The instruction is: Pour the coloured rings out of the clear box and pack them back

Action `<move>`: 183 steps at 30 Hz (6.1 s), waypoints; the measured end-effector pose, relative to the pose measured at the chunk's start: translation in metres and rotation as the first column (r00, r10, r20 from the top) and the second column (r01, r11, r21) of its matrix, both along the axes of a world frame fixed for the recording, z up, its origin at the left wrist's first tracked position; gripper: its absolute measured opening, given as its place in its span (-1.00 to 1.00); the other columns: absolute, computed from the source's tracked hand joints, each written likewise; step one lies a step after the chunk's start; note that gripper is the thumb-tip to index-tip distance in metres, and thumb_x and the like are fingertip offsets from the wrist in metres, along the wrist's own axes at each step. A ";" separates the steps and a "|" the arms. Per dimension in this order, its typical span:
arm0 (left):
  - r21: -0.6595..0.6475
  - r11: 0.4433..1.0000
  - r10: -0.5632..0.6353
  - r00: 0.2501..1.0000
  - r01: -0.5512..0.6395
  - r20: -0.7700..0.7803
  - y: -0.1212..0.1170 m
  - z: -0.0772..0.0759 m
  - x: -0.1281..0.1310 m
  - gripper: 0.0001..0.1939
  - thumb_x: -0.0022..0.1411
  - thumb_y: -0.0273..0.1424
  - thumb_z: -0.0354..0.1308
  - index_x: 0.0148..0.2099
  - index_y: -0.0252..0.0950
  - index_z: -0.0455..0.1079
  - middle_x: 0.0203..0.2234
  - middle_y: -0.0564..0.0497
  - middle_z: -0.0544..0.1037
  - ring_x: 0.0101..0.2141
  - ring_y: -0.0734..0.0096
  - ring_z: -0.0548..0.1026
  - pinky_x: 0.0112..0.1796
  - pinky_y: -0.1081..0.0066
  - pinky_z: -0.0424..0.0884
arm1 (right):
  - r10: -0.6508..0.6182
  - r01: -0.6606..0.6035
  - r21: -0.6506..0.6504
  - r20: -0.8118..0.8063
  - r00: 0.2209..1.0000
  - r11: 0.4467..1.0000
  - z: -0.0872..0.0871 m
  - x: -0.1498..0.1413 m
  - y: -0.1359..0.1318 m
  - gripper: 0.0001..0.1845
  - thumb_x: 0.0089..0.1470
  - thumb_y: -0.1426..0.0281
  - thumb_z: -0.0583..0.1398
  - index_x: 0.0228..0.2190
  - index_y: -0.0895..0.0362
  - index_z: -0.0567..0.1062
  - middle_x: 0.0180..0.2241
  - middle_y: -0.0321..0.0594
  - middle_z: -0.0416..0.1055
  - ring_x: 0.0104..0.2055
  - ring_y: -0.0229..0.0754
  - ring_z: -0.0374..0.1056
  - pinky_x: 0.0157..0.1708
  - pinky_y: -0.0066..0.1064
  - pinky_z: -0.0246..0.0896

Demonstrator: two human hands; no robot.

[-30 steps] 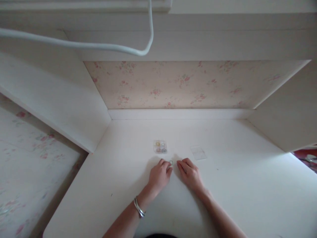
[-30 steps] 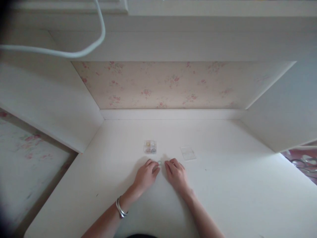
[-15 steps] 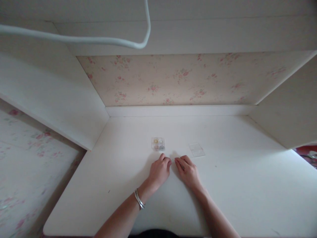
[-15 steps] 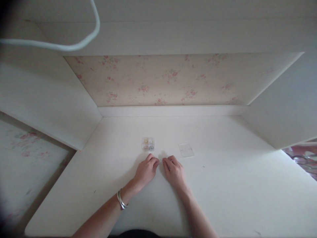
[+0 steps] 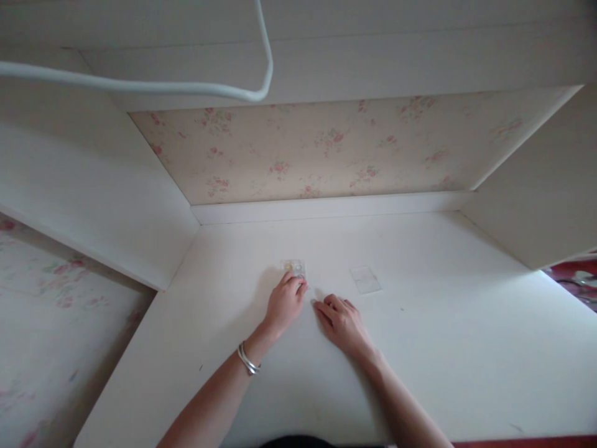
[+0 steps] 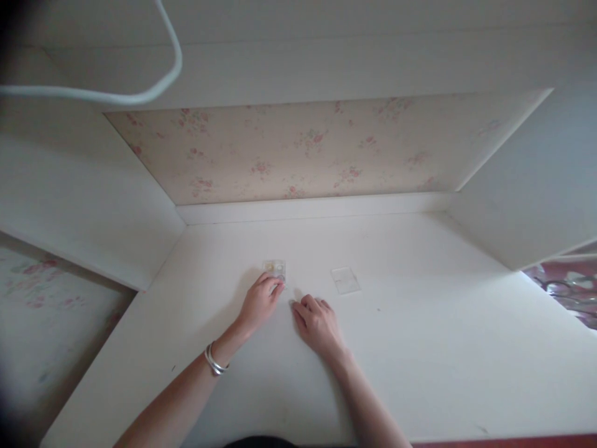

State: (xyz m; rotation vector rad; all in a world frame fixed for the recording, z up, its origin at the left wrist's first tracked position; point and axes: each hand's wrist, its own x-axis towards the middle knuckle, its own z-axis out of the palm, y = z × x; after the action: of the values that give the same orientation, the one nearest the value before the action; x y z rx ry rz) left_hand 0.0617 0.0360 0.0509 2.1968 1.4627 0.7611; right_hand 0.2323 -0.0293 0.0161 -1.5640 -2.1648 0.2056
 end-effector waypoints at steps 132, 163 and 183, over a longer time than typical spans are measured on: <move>-0.352 0.895 0.042 0.735 0.273 0.676 -0.032 -0.030 -0.070 -0.46 0.14 -0.22 0.14 0.16 -0.16 0.22 0.13 -0.11 0.27 -0.25 0.41 0.46 -0.49 0.54 0.38 | -0.291 0.001 -0.302 -0.919 -0.267 0.953 -0.013 -0.064 0.027 -0.35 -0.17 0.35 0.35 -0.01 -0.04 0.30 -0.33 -0.40 0.40 -0.28 -0.32 0.39 -0.14 -0.42 0.32; -0.002 0.997 -0.070 0.965 0.073 0.254 -0.010 -0.054 -0.048 -0.67 0.23 -0.39 -0.01 0.02 -0.12 0.42 0.15 0.01 0.27 0.08 0.24 0.32 0.10 0.21 0.24 | -0.383 0.092 -0.388 -0.921 -0.072 0.917 -0.023 -0.058 0.056 -0.62 -0.17 0.15 0.31 -0.34 0.15 0.50 -0.41 -0.28 0.46 -0.36 -0.26 0.36 -0.27 -0.42 0.31; -0.293 0.955 0.097 0.894 0.040 0.438 -0.021 -0.059 -0.048 -0.21 0.00 -0.17 0.26 0.25 -0.22 0.10 -0.06 -0.18 0.48 -0.27 0.24 0.53 -0.18 0.25 0.45 | -0.459 0.363 -0.293 -0.686 0.565 0.884 -0.004 -0.065 0.043 -0.46 0.03 -0.01 0.05 -0.30 0.14 0.59 -0.39 -0.15 0.54 -0.36 -0.08 0.40 -0.33 -0.36 0.18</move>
State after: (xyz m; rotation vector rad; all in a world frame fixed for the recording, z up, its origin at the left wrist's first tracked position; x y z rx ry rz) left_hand 0.0140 0.0151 -0.0081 1.6401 1.2750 0.9191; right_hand 0.1670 0.0138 0.0118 -1.6132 -1.1219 0.6972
